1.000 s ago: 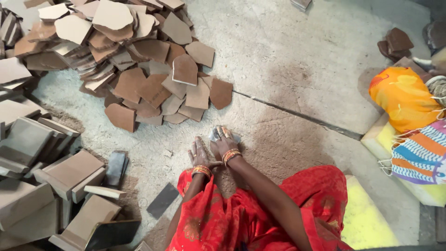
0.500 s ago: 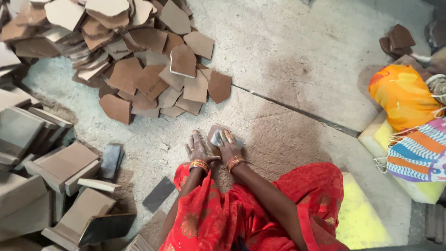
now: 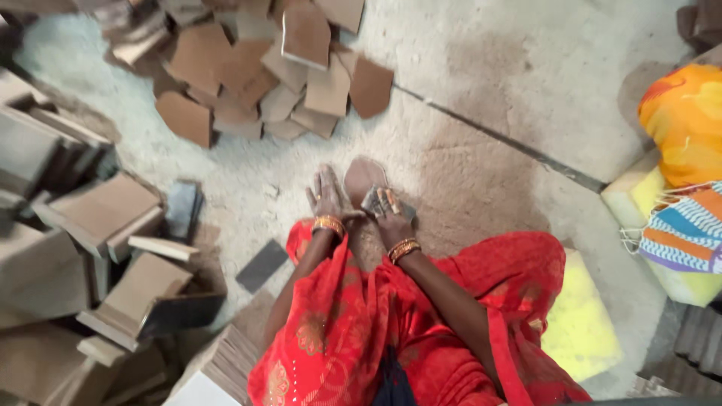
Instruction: The person sits on the floor and rubs a small abrasive block over flat irregular pieces one at a time, smoothing their surfaces, then sets each finished piece aside and reaches for the next piece from a pile.
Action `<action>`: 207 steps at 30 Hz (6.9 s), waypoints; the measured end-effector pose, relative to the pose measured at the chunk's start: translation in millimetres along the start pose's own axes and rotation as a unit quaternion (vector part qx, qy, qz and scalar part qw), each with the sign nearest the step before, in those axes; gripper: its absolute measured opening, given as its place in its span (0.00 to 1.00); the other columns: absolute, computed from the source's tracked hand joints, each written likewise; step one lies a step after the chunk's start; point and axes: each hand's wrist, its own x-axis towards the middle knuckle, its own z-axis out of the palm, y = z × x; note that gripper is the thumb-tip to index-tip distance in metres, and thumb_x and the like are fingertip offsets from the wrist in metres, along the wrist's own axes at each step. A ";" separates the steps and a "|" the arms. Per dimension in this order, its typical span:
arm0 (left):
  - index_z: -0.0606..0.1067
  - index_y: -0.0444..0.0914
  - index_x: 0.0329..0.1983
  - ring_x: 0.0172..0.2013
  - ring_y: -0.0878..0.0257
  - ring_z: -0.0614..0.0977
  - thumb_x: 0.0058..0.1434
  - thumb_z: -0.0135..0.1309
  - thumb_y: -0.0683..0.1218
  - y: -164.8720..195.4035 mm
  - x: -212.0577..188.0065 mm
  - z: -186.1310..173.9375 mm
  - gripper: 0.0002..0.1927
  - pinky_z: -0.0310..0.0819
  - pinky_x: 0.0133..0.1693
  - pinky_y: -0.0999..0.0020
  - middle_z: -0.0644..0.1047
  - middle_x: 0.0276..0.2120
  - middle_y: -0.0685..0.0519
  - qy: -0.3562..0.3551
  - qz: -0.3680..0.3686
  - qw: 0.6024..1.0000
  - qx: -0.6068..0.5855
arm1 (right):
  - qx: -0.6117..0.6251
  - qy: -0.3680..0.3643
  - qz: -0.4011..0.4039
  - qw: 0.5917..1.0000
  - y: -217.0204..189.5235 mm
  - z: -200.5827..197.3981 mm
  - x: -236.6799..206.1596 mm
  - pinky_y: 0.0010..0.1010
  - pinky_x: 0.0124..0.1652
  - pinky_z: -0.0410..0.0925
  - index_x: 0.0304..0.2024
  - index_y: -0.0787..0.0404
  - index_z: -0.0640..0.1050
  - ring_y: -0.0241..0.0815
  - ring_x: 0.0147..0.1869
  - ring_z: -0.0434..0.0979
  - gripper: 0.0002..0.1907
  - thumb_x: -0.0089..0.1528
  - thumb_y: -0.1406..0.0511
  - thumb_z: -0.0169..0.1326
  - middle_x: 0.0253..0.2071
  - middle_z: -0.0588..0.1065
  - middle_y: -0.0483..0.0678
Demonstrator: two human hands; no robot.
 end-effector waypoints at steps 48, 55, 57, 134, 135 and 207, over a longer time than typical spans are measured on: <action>0.34 0.37 0.79 0.77 0.46 0.35 0.24 0.70 0.75 8.3 2.4 -2.8 0.88 0.27 0.70 0.33 0.36 0.79 0.44 -0.018 0.032 0.999 -0.030 | -0.083 0.005 0.001 0.997 18.1 14.1 -31.9 0.45 0.69 0.62 0.51 0.54 0.80 0.57 0.78 0.59 0.16 0.61 0.69 0.53 0.75 0.62 0.53; 0.42 0.54 0.78 0.74 0.37 0.40 0.61 0.54 0.50 31.6 25.9 -12.9 0.47 0.32 0.66 0.30 0.39 0.78 0.60 -0.019 0.340 0.919 0.198 | 0.233 0.065 0.134 0.961 47.5 15.5 -78.3 0.48 0.51 0.72 0.56 0.59 0.77 0.65 0.56 0.77 0.21 0.59 0.69 0.54 0.52 0.76 0.63; 0.45 0.56 0.78 0.74 0.39 0.41 0.66 0.45 0.47 41.2 35.9 -13.4 0.39 0.32 0.66 0.29 0.40 0.78 0.61 -0.032 0.380 0.893 0.239 | 0.276 0.070 0.177 0.942 58.4 15.7 -79.0 0.43 0.49 0.73 0.55 0.61 0.78 0.61 0.51 0.80 0.21 0.58 0.72 0.51 0.47 0.78 0.62; 0.43 0.53 0.78 0.65 0.41 0.63 0.31 0.75 0.68 -2.5 13.0 -22.1 0.75 0.59 0.61 0.38 0.60 0.68 0.48 -0.008 -0.011 0.998 -0.056 | -0.076 0.121 0.010 0.990 -1.8 -45.0 51.0 0.35 0.61 0.69 0.61 0.48 0.75 0.45 0.63 0.77 0.23 0.64 0.68 0.48 0.64 0.73 0.47; 0.44 0.54 0.78 0.65 0.41 0.63 0.31 0.75 0.67 -2.5 10.9 -20.3 0.74 0.60 0.60 0.38 0.60 0.68 0.48 -0.022 -0.012 0.999 -0.043 | -0.162 0.258 -0.016 0.952 -3.6 -35.6 35.1 0.32 0.61 0.69 0.60 0.48 0.75 0.42 0.66 0.78 0.27 0.59 0.73 0.49 0.66 0.73 0.42; 0.37 0.53 0.81 0.78 0.46 0.36 0.33 0.77 0.60 0.5 14.1 -28.3 0.78 0.27 0.69 0.27 0.42 0.80 0.60 -0.085 -0.013 0.995 -0.055 | -0.008 0.102 -0.075 0.992 -24.6 -17.9 49.5 0.44 0.75 0.41 0.72 0.61 0.67 0.58 0.80 0.47 0.30 0.67 0.61 0.46 0.76 0.54 0.62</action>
